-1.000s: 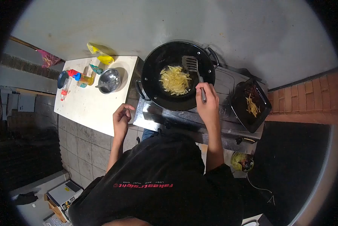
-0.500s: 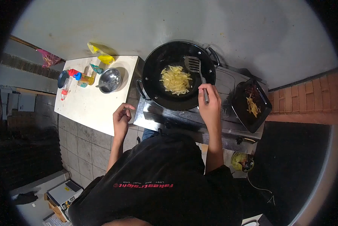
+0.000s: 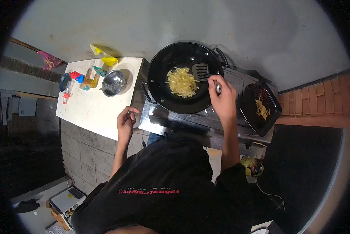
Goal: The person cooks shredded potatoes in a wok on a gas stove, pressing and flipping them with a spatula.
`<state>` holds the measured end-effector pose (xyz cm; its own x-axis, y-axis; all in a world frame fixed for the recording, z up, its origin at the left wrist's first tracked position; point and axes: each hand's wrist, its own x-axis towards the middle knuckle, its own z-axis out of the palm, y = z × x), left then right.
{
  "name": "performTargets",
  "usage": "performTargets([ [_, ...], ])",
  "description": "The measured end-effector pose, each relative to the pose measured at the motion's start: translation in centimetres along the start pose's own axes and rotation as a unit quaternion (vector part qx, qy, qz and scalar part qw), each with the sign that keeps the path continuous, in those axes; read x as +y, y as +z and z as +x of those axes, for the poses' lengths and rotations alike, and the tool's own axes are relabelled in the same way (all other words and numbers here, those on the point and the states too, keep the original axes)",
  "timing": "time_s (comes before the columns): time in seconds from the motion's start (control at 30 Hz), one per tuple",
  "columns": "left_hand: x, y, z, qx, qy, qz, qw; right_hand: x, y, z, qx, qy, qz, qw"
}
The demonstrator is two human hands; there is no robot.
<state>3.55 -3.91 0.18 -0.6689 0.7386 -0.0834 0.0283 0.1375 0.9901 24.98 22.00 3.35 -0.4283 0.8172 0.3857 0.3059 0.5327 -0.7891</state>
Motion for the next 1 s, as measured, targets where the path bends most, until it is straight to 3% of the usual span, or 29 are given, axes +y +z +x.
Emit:
performTargets([
  [0.1,0.0,-0.1,0.0,0.006,0.0,-0.005,1.0,-1.6,-1.2,2.5,-0.05,0.023,-0.065,0.996],
  [0.37,-0.1,-0.5,-0.3,0.007,0.008,-0.005,1.0,-1.4,-1.1,9.6,-0.126,-0.054,-0.147,0.98],
  [0.53,-0.4,-0.6,-0.4,0.019,0.009,-0.01,1.0,-1.1,-1.4,13.1,-0.211,-0.045,-0.168,0.962],
  [0.77,-0.7,-0.8,-0.4,0.016,0.001,-0.009,1.0,2.5,0.2,11.8,-0.227,-0.035,-0.088,0.969],
  [0.9,-0.7,-0.7,-0.2,0.016,-0.001,-0.005,1.0,7.0,3.2,9.4,-0.188,-0.008,0.016,0.982],
  [0.97,-0.6,-0.6,0.0,0.012,-0.001,-0.002,1.0,8.1,3.6,8.4,-0.214,0.201,0.169,0.941],
  [1.0,-0.5,-0.5,0.0,0.009,-0.001,-0.004,1.0,8.5,3.9,8.0,-0.213,0.201,0.17,0.941],
])
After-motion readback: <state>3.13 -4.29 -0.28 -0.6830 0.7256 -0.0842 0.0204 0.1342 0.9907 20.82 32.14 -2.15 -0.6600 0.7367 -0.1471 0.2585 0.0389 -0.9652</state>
